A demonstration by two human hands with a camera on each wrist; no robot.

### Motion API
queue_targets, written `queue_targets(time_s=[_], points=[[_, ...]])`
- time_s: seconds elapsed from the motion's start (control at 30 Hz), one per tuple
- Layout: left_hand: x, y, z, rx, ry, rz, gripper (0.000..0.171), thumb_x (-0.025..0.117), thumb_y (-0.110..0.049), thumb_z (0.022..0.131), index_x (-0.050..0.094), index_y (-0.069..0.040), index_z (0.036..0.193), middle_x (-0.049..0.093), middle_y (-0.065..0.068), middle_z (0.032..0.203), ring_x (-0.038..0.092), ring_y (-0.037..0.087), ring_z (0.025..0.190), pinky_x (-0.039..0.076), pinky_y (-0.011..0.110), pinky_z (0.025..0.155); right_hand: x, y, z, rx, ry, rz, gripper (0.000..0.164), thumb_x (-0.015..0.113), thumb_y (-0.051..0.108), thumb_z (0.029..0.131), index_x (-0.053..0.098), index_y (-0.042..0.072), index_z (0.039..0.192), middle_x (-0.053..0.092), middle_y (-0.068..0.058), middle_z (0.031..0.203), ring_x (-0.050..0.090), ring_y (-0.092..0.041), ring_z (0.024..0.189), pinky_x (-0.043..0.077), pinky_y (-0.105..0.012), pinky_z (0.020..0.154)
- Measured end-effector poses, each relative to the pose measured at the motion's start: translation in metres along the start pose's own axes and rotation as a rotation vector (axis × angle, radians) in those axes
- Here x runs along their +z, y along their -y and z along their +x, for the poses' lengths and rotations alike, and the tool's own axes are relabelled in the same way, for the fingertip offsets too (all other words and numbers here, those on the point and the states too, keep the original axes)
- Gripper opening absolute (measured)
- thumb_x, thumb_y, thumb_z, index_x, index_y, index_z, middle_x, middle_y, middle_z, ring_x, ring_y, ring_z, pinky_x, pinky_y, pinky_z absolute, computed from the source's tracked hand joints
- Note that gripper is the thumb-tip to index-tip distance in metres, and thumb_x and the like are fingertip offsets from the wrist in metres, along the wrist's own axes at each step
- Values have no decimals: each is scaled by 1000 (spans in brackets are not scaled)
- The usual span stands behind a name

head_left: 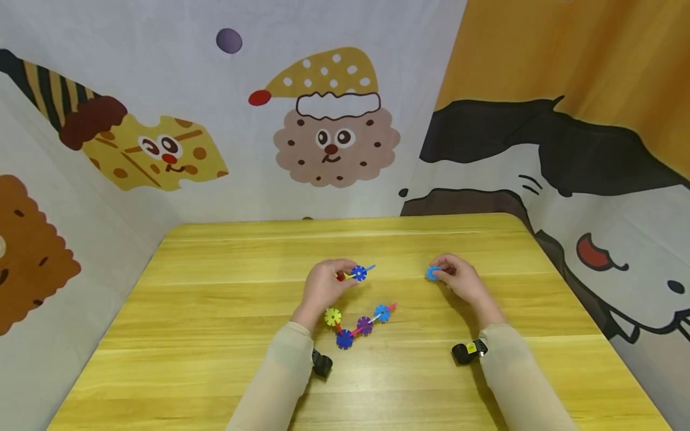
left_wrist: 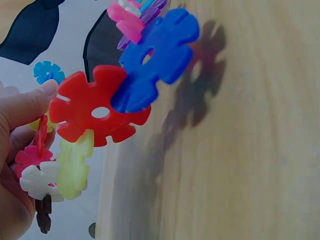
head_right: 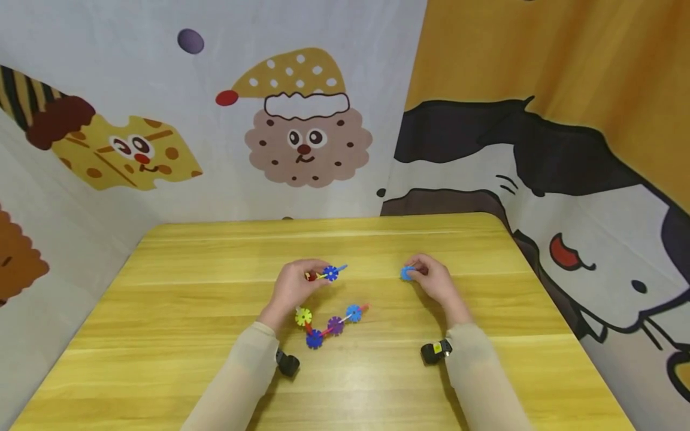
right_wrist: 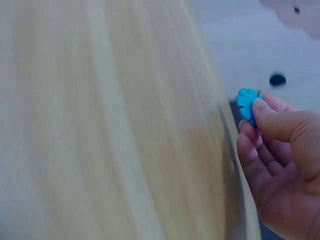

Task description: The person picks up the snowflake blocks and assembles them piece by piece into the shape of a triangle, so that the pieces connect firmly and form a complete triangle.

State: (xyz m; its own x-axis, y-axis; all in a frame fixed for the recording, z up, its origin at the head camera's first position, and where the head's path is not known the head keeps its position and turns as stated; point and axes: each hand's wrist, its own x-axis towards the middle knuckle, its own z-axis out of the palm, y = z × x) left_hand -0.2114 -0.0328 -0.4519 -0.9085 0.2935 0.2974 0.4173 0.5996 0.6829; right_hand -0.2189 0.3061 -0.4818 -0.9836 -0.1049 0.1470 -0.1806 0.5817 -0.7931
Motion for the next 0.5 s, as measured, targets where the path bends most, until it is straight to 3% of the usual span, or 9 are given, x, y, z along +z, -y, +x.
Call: queue_targets(time_s=[0.23, 0.5], points=[[1, -1, 0, 7, -1, 0, 32, 82, -19, 83, 74, -12, 113, 74, 1, 99, 67, 20, 88, 54, 33, 74, 25, 30, 5, -65, 1, 102, 17, 67, 4, 94, 67, 0, 111, 66, -14, 92, 59, -17, 72, 53, -28, 61], [1, -1, -1, 1, 0, 18, 32, 82, -21, 83, 74, -14, 114, 74, 0, 99, 66, 17, 89, 54, 34, 76, 47, 65, 7, -62, 33, 221, 20, 65, 5, 95, 68, -3, 114, 66, -19, 96, 62, -23, 77, 57, -47, 72]])
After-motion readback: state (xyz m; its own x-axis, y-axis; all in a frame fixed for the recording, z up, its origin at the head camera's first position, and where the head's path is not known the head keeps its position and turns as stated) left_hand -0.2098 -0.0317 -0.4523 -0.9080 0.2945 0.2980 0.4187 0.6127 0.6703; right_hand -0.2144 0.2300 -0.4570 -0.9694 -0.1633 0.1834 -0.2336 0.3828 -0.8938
